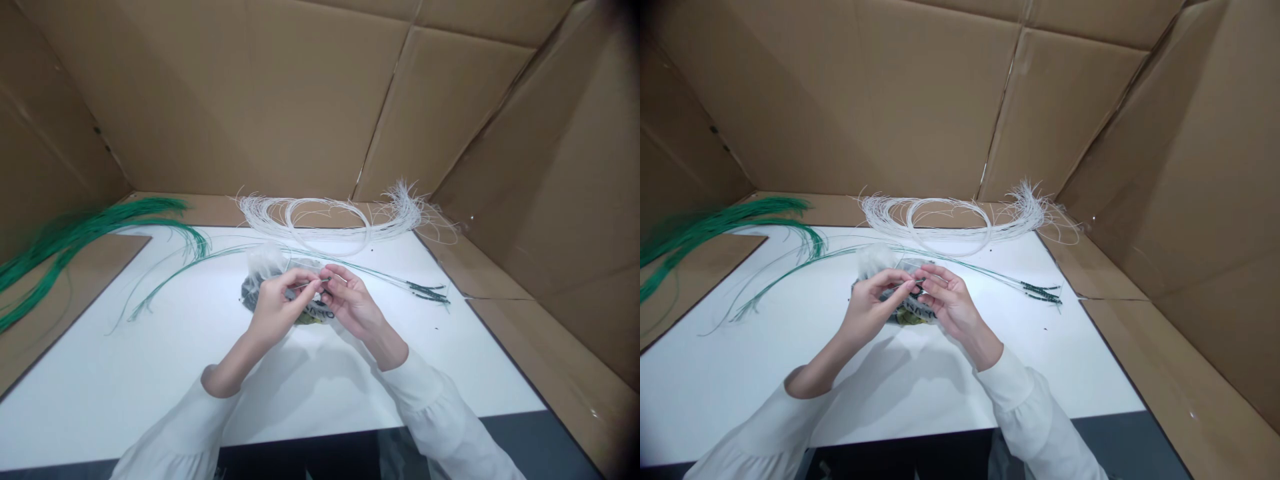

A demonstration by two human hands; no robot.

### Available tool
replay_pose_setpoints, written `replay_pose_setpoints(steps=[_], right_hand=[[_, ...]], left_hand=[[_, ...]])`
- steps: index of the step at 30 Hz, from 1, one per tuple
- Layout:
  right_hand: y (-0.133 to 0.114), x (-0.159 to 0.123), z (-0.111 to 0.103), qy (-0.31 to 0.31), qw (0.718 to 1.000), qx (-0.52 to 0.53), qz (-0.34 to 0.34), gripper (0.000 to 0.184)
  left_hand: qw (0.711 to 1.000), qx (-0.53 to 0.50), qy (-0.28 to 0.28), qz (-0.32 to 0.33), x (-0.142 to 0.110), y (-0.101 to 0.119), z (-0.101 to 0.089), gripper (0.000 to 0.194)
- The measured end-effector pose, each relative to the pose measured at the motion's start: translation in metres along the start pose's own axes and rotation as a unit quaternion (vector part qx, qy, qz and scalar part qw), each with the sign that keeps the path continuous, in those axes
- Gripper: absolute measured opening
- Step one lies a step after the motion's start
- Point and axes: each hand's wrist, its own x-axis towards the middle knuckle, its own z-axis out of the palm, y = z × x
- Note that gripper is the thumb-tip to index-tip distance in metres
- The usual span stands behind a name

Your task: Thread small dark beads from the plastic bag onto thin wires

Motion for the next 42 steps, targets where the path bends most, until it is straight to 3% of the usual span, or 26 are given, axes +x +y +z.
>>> replay_pose_setpoints(steps=[14,25,32,38,42], right_hand=[[-0.0005,-0.0006,0.0012,0.011,1.0,-0.006,-0.009,0.03],[0.0019,-0.0002,0.0022,0.018,0.995,-0.067,-0.078,0.025],[0.0038,0.0004,0.0009,0.034,0.983,-0.13,-0.123,0.022],[-0.0022,-0.003,0.0022,0.028,0.952,-0.239,-0.19,0.02],[-0.0048,-0.0034,0.0026,0.023,0.947,-0.256,-0.193,0.02]], left_hand=[[1.0,-0.011,0.003,0.0,-0.0003,0.0012,0.0003,0.017],[1.0,0.024,0.003,0.006,-0.001,-0.0008,0.0002,0.018],[0.998,0.062,0.007,0.02,-0.0001,-0.0013,-0.0003,0.017],[0.996,0.084,0.006,0.025,0.0001,0.0002,-0.0012,0.016],[0.997,0.079,-0.012,0.022,0.0011,0.0003,-0.0015,0.016]])
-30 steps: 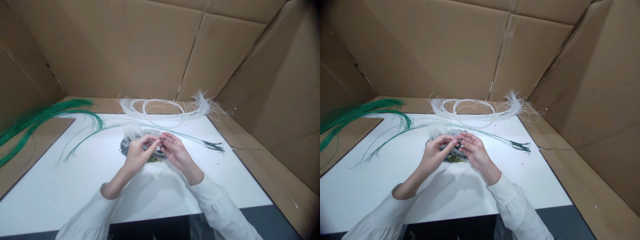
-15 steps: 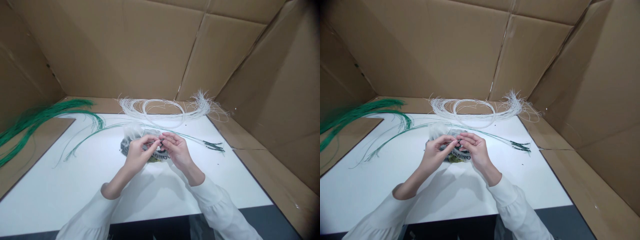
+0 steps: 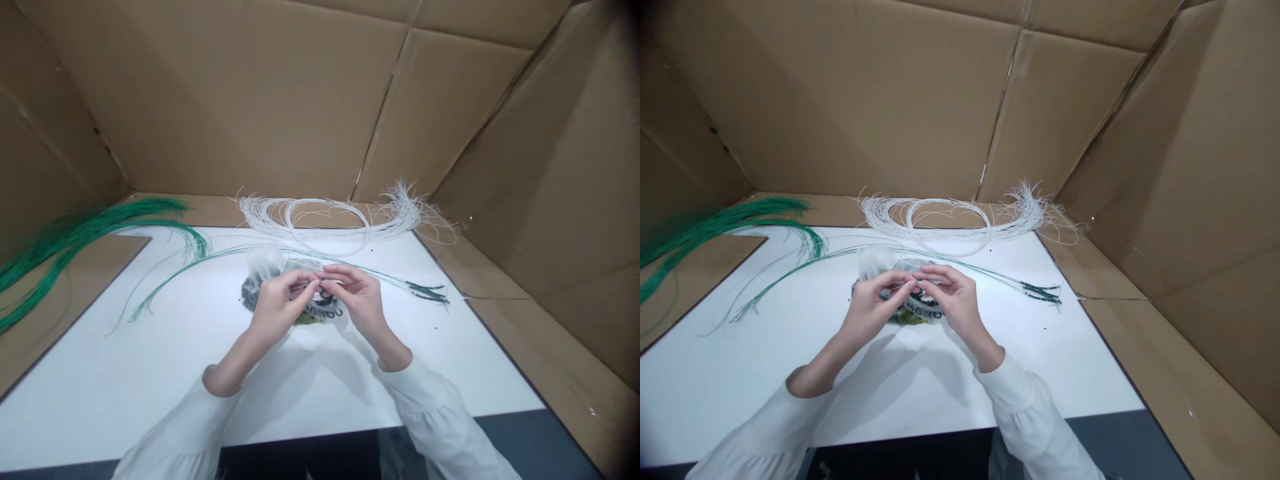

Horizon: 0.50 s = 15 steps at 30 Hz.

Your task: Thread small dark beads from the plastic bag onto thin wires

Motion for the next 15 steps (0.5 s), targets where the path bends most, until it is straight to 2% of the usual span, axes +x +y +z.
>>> replay_pose_setpoints(steps=[6,12,15], right_hand=[[-0.0021,0.0017,-0.0051,-0.015,0.998,-0.062,0.016,0.01],[-0.0064,0.0035,-0.0082,-0.051,0.996,-0.045,0.062,0.008],[-0.006,0.005,-0.0104,-0.068,0.99,0.006,0.127,0.009]], left_hand=[[1.0,0.016,0.002,-0.013,0.0005,0.0007,-0.0005,0.017],[1.0,0.018,-0.003,-0.022,0.0003,0.0025,-0.0014,0.018],[0.999,0.003,-0.033,-0.042,0.0006,0.0025,-0.0022,0.018]])
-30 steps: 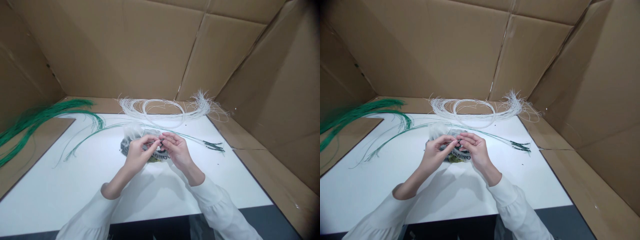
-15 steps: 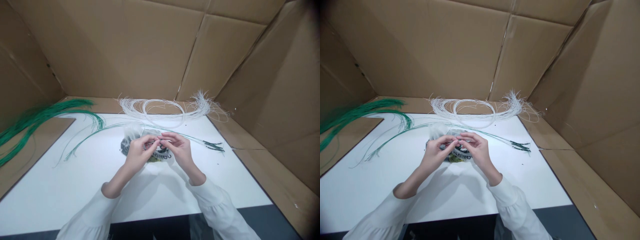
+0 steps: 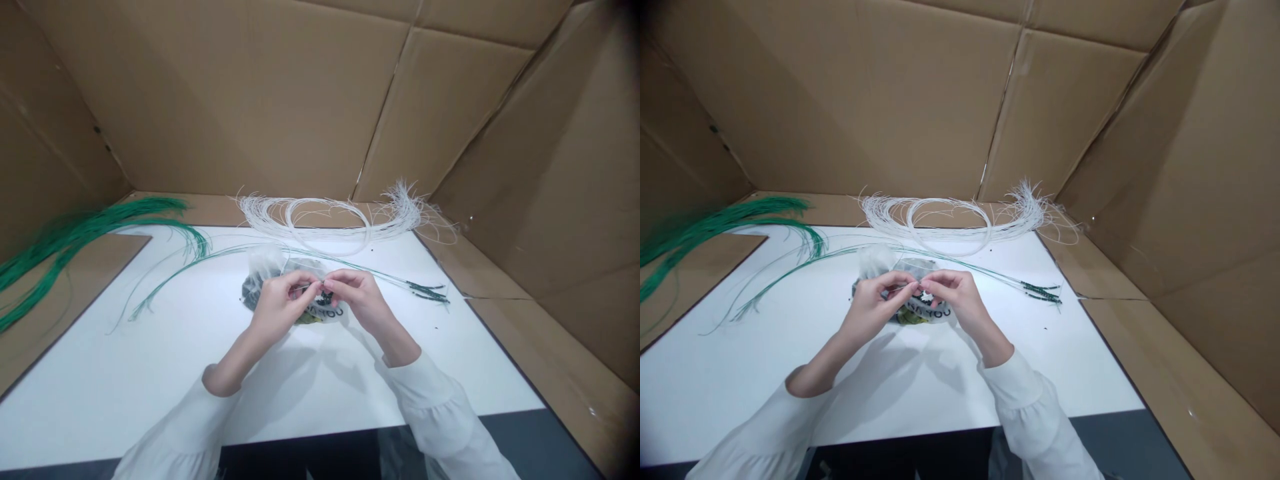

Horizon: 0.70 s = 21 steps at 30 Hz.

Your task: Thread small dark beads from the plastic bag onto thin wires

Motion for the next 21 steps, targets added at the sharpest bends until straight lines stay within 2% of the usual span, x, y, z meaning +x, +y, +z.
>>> replay_pose_setpoints(steps=[4,10,15,21], right_hand=[[0.0014,0.0024,-0.0048,-0.037,0.99,0.082,0.105,0.009],[0.003,0.0058,-0.0075,-0.067,0.962,0.17,0.205,0.006],[0.0015,0.0058,-0.0077,-0.085,0.951,0.186,0.231,0.006],[-0.0003,0.0057,-0.0088,-0.085,0.951,0.189,0.231,0.006]], left_hand=[[0.999,-0.024,-0.025,-0.03,0.0004,-0.0006,-0.0004,0.019],[0.995,-0.062,-0.051,-0.059,0.001,-0.0002,-0.0008,0.019],[0.981,-0.139,-0.093,-0.096,0.0043,-0.0031,-0.0012,0.019],[0.975,-0.167,-0.09,-0.118,0.0072,-0.0053,-0.0017,0.014]])
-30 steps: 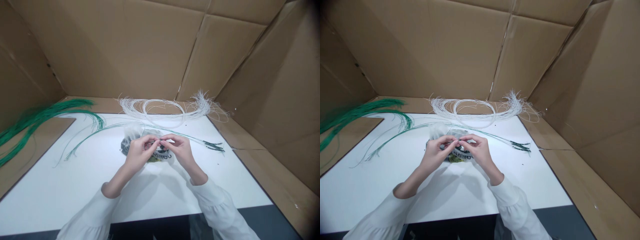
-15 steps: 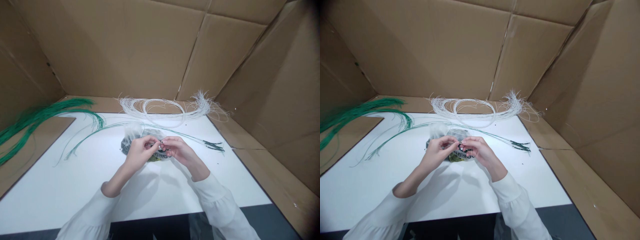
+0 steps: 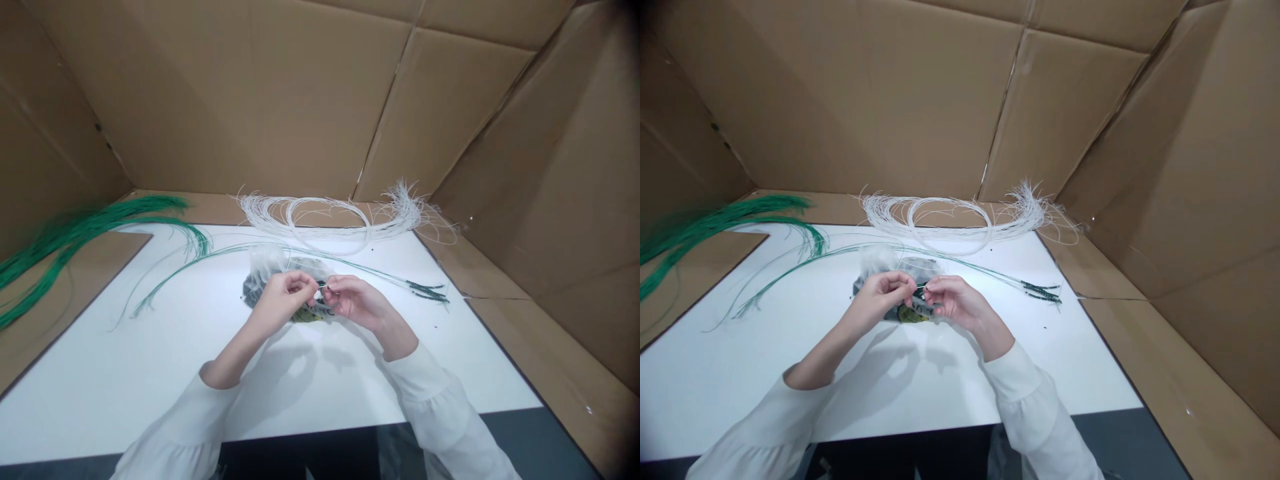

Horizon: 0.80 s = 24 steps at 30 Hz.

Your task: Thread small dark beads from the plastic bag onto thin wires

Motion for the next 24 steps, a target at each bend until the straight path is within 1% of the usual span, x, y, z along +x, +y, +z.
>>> replay_pose_setpoints(steps=[5,10,24], right_hand=[[0.0006,-0.0005,0.0015,0.006,1.0,-0.009,-0.018,0.007],[0.0007,-0.0012,0.0028,0.011,1.0,-0.004,-0.029,0.008],[0.0017,-0.0012,0.0013,0.009,0.999,-0.002,-0.038,0.007]], left_hand=[[1.0,0.006,-0.009,-0.001,-0.0005,-0.0002,-0.0003,0.015],[1.0,0.009,0.002,0.019,-0.0014,0.0015,0.0003,0.017],[0.999,0.022,0.0,0.04,-0.0011,-0.0004,0.0,0.018]])
